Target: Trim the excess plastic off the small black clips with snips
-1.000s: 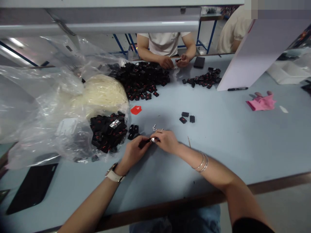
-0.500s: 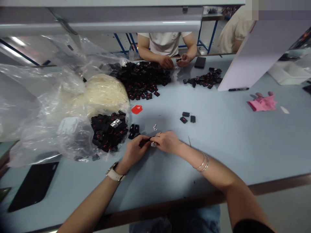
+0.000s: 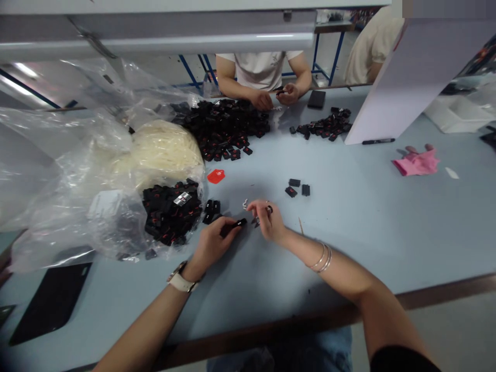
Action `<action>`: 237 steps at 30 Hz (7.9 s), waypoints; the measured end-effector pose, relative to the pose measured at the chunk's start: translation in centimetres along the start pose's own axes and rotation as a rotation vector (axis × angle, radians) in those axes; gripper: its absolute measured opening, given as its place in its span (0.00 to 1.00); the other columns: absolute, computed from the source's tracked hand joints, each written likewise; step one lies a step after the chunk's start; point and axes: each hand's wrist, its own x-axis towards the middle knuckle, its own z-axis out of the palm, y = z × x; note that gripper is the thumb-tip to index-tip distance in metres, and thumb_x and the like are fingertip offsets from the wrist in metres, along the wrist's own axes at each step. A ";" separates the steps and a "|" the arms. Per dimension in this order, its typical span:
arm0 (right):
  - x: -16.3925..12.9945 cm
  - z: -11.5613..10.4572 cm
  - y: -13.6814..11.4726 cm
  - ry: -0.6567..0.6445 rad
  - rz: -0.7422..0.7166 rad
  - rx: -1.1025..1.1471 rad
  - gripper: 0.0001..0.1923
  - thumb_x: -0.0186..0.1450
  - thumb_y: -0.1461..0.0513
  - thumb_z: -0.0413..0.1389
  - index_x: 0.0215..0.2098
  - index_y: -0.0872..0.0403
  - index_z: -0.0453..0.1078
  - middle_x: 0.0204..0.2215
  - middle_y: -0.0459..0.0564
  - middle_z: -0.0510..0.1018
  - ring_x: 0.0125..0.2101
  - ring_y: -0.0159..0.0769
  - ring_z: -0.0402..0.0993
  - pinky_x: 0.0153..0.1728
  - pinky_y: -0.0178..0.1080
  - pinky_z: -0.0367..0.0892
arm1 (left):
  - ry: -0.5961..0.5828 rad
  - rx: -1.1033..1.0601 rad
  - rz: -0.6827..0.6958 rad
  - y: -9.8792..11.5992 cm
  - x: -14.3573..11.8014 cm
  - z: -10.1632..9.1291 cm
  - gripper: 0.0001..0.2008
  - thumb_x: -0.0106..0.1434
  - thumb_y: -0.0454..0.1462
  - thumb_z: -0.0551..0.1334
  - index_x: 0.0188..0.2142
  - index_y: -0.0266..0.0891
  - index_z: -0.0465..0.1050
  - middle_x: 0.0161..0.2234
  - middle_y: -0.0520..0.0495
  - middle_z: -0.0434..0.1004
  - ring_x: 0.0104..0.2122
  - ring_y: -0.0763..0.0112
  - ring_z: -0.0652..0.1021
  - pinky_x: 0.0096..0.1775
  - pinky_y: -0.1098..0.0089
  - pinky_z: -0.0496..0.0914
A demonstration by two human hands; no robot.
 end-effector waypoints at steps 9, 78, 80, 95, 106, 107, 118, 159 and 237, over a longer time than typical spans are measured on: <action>-0.4 0.5 0.0 -0.102 0.106 -0.037 0.31 0.67 0.41 0.38 0.23 0.53 0.64 0.17 0.44 0.66 0.19 0.28 0.62 0.21 0.32 0.58 | -0.010 -0.008 -0.007 0.1 0.0 -0.1 0.04 0.60 0.37 0.61 0.32 0.40 0.70 0.26 0.51 0.74 0.25 0.71 0.74 0.28 0.71 0.68; -0.3 0.6 0.0 -0.184 -0.015 -0.243 0.18 0.68 0.51 0.44 0.30 0.53 0.63 0.20 0.43 0.66 0.22 0.28 0.62 0.26 0.32 0.56 | 0.028 0.018 0.028 -0.2 0.0 0.2 0.03 0.60 0.37 0.60 0.32 0.39 0.70 0.27 0.50 0.74 0.25 0.71 0.74 0.29 0.72 0.69; -0.2 0.6 0.2 -0.132 0.023 -0.184 0.20 0.69 0.50 0.42 0.29 0.53 0.62 0.18 0.41 0.63 0.20 0.28 0.59 0.24 0.32 0.56 | 0.030 0.014 0.015 -0.1 0.0 0.2 0.04 0.60 0.37 0.60 0.32 0.39 0.70 0.27 0.50 0.74 0.24 0.72 0.74 0.28 0.72 0.68; 0.0 0.8 0.3 -0.185 0.085 -0.207 0.17 0.68 0.51 0.46 0.31 0.53 0.65 0.15 0.40 0.65 0.18 0.29 0.62 0.22 0.32 0.55 | 0.026 0.012 0.045 -0.2 -0.1 0.2 0.03 0.60 0.37 0.60 0.32 0.39 0.69 0.27 0.50 0.73 0.25 0.71 0.74 0.29 0.71 0.68; 0.1 0.9 0.3 -0.195 0.088 -0.217 0.15 0.67 0.51 0.46 0.31 0.53 0.64 0.17 0.41 0.65 0.20 0.29 0.64 0.24 0.32 0.56 | 0.007 0.012 0.033 -0.2 -0.1 0.1 0.03 0.61 0.36 0.60 0.33 0.39 0.69 0.27 0.49 0.73 0.26 0.70 0.74 0.29 0.71 0.68; 0.1 1.0 0.3 -0.193 0.093 -0.216 0.15 0.67 0.51 0.46 0.31 0.53 0.64 0.17 0.41 0.65 0.21 0.29 0.64 0.24 0.32 0.56 | 0.006 0.011 0.030 -0.2 -0.1 0.1 0.03 0.61 0.37 0.60 0.33 0.39 0.69 0.27 0.49 0.73 0.26 0.70 0.74 0.29 0.71 0.68; 0.8 1.4 -0.2 -0.219 0.071 -0.367 0.12 0.68 0.55 0.47 0.31 0.52 0.64 0.19 0.42 0.68 0.22 0.30 0.64 0.26 0.33 0.55 | 0.017 0.029 0.038 -0.2 -0.1 0.2 0.02 0.60 0.36 0.60 0.32 0.40 0.69 0.27 0.50 0.74 0.27 0.70 0.75 0.30 0.70 0.69; 1.5 0.5 0.2 0.034 0.357 0.210 0.25 0.58 0.40 0.52 0.22 0.52 0.59 0.10 0.37 0.61 0.12 0.25 0.58 0.16 0.32 0.51 | 0.049 -0.015 0.114 -0.4 -0.1 0.3 0.02 0.60 0.34 0.61 0.33 0.38 0.69 0.28 0.50 0.73 0.25 0.73 0.73 0.28 0.73 0.69; 4.1 -3.4 -1.4 -0.433 0.250 -0.649 0.26 0.51 0.55 0.65 0.06 0.53 0.56 0.05 0.39 0.51 0.12 0.25 0.53 0.17 0.33 0.46 | 0.022 0.364 0.410 0.4 -0.2 -0.6 0.11 0.64 0.40 0.61 0.45 0.41 0.72 0.45 0.40 0.77 0.48 0.56 0.75 0.56 0.46 0.62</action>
